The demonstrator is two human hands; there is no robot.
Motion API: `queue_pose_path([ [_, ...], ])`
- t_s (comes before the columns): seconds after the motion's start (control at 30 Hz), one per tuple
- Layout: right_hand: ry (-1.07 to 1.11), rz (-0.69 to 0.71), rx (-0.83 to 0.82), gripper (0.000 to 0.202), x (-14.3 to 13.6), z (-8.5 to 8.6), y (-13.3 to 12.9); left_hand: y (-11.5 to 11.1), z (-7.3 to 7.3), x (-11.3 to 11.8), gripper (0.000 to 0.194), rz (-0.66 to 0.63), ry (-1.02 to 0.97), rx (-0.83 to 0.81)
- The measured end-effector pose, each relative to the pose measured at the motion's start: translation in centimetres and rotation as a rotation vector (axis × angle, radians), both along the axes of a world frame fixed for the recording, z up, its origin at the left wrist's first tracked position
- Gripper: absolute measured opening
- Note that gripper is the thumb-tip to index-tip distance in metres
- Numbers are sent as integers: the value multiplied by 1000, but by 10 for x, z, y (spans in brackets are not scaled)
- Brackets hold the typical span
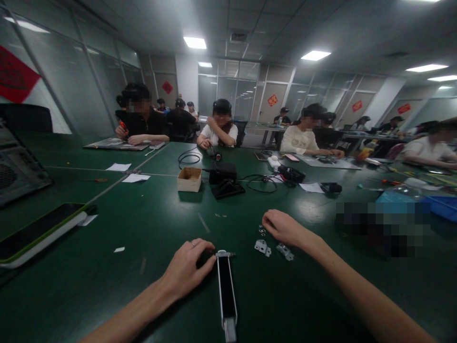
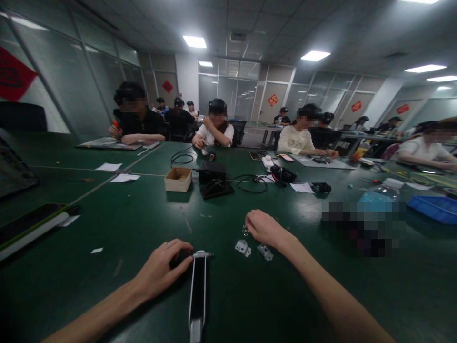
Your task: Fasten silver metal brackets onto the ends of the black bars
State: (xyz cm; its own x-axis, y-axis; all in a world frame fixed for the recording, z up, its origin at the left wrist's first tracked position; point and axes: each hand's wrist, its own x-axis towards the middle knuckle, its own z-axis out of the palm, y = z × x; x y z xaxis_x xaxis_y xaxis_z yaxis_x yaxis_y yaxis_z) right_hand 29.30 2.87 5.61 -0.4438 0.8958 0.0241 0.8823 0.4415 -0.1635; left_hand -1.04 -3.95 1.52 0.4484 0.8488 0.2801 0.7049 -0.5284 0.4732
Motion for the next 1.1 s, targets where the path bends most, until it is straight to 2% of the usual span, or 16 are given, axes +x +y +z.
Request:
queue_pose_path([
  [0.13, 186, 55, 29, 18, -21, 12, -18, -1, 1, -2, 21, 31, -101, 168],
  [0.27, 454, 154, -130, 18, -52, 19, -46, -4, 0, -1, 19, -14, -193, 317],
  [0.43, 623, 192, -307, 17, -77, 20, -69, -12, 2, 7, 16, -56, -233, 384],
  [0.53, 688, 200, -402, 18, -85, 16, -74, -15, 3, 9, 15, -84, -247, 412],
  [0.7, 880, 221, -547, 21, -94, 0, -77, -14, 4, 9, 16, -212, -281, 484],
  [0.83, 1043, 191, -656, 27, -98, -9, -78, -13, 5, 8, 16, -243, -303, 500],
  [1.0, 1124, 169, -676, 35, -102, -11, -78, -14, 4, 8, 15, -235, -304, 491],
  [1.1, 1026, 145, -562, 30, -99, -8, -76, -11, 3, 3, 18, -223, -248, 474],
])
